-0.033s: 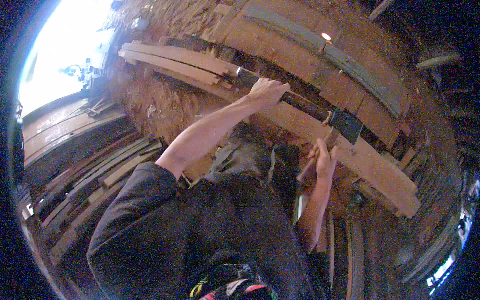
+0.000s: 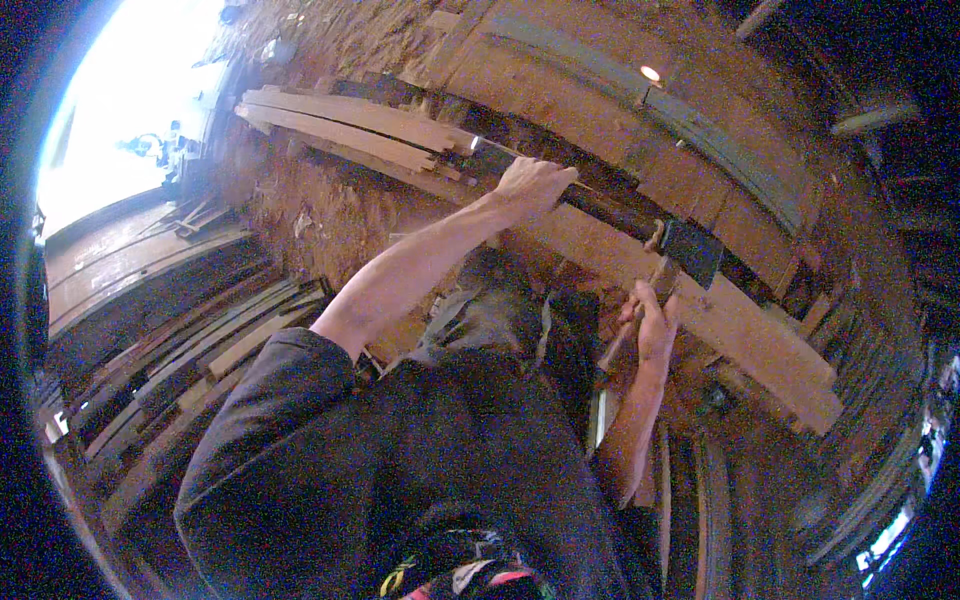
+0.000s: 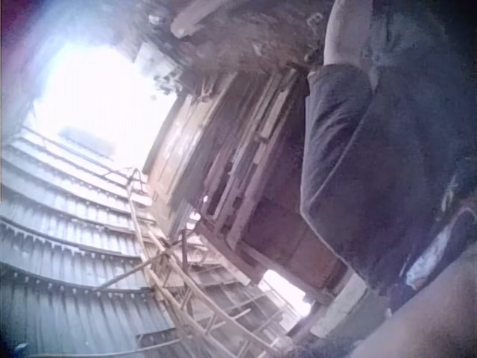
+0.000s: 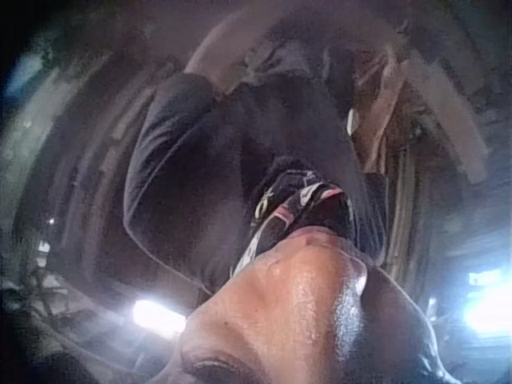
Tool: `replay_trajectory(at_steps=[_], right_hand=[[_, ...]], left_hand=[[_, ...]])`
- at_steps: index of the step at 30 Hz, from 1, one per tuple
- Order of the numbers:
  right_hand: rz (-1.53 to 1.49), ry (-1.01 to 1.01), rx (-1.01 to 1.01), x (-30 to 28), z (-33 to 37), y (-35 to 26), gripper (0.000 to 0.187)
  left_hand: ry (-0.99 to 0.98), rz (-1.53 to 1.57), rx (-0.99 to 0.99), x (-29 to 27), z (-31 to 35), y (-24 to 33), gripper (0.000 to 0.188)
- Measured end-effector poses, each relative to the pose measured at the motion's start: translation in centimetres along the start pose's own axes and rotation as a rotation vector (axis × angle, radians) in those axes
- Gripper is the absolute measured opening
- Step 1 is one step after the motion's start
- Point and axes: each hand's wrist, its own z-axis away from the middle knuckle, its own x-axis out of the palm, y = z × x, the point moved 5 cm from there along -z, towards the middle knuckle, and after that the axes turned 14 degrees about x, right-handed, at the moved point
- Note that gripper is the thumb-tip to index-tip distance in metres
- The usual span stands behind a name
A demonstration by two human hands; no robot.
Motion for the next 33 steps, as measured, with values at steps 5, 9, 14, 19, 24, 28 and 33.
replay_trajectory(at_steps=[5,9,14,19,24,28,33], right_hand=[[-0.239,0.037,0.013,-0.7,-2.7,1.2,0.016],[-0.056,0.003,0.0,2.4,-1.2,1.1,0.019],[-0.118,0.008,0.038,-0.8,-1.6,-0.2,0.018],[-0.283,0.149,-0.021,-3.1,-0.7,-1.3,0.023],[-0.052,0.043,-0.023,2.4,-0.1,-0.2,0.018],[-0.187,-0.095,0.035,1.7,0.8,1.3,0.015],[-0.236,-0.01,0.126,-0.6,1.8,3.6,0.015]], left_hand=[[0.071,0.026,-0.01,0.1,-0.7,-0.5,0.018],[0.085,0.052,0.007,-1.6,1.2,-1.2,0.02],[0.066,0.068,-0.035,-1.3,0.9,-1.7,0.02],[0.147,0.06,0.019,-1.6,1.4,-0.9,0.019],[0.103,-0.002,-0.003,-0.7,1.5,-1.6,0.02],[-0.049,-0.016,0.042,-0.4,1.7,-1.3,0.018],[-0.207,-0.04,0.186,0.7,1.7,-0.9,0.011]])
